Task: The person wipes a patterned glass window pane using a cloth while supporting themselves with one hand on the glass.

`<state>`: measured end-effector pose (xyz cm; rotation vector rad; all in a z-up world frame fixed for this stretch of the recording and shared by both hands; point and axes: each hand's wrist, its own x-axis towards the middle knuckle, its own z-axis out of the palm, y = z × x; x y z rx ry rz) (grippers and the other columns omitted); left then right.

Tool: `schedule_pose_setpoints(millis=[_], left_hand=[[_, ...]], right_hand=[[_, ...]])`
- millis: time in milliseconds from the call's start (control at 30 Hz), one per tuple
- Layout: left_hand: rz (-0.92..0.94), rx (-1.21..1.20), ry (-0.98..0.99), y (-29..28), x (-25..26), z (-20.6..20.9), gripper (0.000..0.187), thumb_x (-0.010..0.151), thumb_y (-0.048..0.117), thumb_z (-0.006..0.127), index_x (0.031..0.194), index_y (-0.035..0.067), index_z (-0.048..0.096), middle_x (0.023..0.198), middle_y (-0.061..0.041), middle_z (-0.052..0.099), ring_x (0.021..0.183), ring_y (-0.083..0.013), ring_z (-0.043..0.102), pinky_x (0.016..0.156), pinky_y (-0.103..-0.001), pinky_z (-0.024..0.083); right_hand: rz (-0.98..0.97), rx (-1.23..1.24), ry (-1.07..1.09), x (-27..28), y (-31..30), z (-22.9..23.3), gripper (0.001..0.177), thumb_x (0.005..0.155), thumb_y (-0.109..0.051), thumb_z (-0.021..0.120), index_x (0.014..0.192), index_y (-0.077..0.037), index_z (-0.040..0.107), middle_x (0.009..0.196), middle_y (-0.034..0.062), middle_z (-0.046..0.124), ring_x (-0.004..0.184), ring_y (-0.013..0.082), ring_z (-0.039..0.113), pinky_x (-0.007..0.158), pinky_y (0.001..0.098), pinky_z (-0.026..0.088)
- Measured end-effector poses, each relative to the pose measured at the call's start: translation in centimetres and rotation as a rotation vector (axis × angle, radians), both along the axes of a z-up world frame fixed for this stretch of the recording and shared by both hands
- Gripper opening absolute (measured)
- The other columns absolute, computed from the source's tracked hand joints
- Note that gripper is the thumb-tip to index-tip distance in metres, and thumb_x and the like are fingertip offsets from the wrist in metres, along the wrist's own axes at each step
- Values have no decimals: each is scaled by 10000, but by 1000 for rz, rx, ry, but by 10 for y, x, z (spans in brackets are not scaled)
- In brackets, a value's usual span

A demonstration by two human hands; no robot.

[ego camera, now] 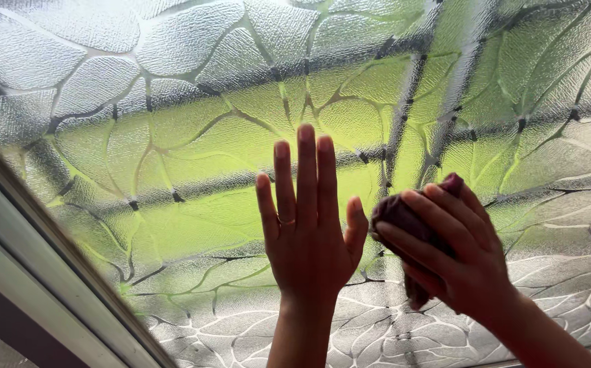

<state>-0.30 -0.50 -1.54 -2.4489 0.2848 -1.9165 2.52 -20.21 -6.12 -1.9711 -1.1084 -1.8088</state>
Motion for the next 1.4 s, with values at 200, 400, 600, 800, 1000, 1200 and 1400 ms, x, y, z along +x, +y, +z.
schedule_pose_setpoints(millis=[200,400,600,800,1000,1200,1400], left_hand=[[-39,19,-5,7,2,-20,634,1063,356,447,1622,65,387,1691,-93,356,1583,-297,299,1311,-493,177],[-50,22,-6,9,2,-21,620,1072,342,467,1622,61,404,1694,-96,356,1586,-299,304,1314,-494,180],[-44,37,1,11,0,-27,616,1068,344,465,1613,60,414,1686,-93,360,1575,-316,307,1305,-497,179],[-40,22,-10,11,2,-29,603,1078,361,448,1610,77,425,1687,-74,373,1578,-309,315,1308,-491,188],[-7,31,-10,12,5,-33,599,1066,366,443,1593,80,448,1669,-79,405,1564,-313,351,1297,-490,191],[-42,41,-48,16,4,-31,622,1069,405,452,1592,70,460,1667,-83,419,1562,-306,370,1307,-481,203],[-31,39,-76,15,7,-32,609,1069,398,456,1589,81,463,1662,-76,425,1559,-295,373,1305,-480,207]], right_hand=[[-16,292,5,1,-24,18,359,982,-96,704,1336,-117,655,1484,170,514,1429,399,494,1261,549,405],[-46,273,26,-7,17,13,421,972,-111,728,1379,-128,623,1496,176,504,1435,406,444,1267,592,339],[-20,74,43,-13,2,-6,391,891,-154,761,1273,-205,696,1409,139,567,1382,347,508,1236,579,400],[-45,319,12,-14,1,46,387,988,-54,722,1360,-131,646,1491,157,531,1432,375,485,1253,539,403],[69,81,9,-16,34,31,412,844,-122,768,1248,-155,698,1368,163,564,1318,379,528,1179,582,408],[14,171,-18,-10,-3,39,362,960,-80,728,1317,-122,686,1427,154,553,1297,350,592,1200,515,465],[186,387,74,-6,2,79,352,1058,-71,586,1405,-81,530,1515,228,399,1342,357,542,1160,493,488]])
